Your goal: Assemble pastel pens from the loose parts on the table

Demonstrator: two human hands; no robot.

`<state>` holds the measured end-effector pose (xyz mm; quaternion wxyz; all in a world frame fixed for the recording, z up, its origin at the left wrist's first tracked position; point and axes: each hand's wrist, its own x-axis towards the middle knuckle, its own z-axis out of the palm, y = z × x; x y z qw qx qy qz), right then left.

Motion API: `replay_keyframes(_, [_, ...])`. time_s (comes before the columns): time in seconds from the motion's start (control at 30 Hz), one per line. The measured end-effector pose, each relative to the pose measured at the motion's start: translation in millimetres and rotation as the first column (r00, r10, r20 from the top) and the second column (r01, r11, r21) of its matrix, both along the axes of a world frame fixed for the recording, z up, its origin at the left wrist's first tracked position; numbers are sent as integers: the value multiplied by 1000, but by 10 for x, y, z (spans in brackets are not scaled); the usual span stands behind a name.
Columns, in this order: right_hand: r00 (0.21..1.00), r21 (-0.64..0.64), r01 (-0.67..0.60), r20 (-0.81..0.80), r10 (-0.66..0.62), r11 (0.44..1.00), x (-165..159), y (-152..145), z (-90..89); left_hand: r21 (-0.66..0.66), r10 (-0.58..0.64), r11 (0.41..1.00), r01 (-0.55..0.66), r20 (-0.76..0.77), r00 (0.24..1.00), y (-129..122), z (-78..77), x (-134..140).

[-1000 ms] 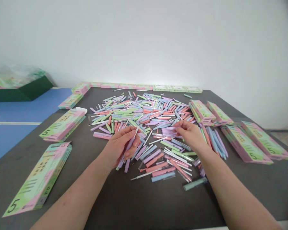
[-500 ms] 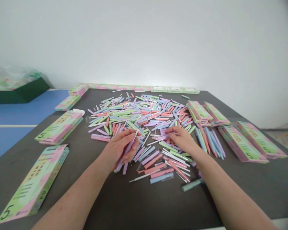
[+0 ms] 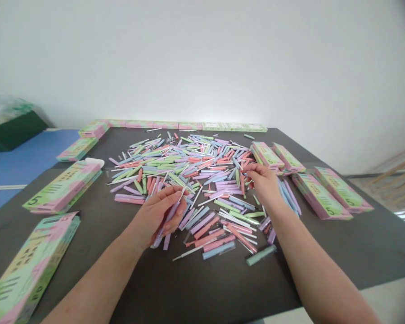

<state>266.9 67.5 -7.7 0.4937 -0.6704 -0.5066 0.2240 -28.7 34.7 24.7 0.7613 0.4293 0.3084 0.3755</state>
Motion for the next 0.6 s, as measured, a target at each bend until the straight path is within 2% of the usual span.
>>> replay_keyframes(0.13, [970, -107, -63, 227, 86, 992, -21, -22, 80, 5, -4, 1000, 4, -3, 1000, 11, -20, -4])
replay_keyframes(0.3, [799, -310, -113, 536, 272, 944, -67, -76, 171, 14, -6, 1000, 7, -15, 1000, -2, -25, -9])
replay_keyframes(0.47, [627, -442, -124, 659, 416, 888, -131, -68, 129, 31, -11, 999, 11, -9, 1000, -43, 2, 20])
replay_keyframes(0.6, [552, -482, -142, 686, 473, 865, -126, -67, 120, 32, 3, 999, -3, -12, 1000, -56, 14, 34])
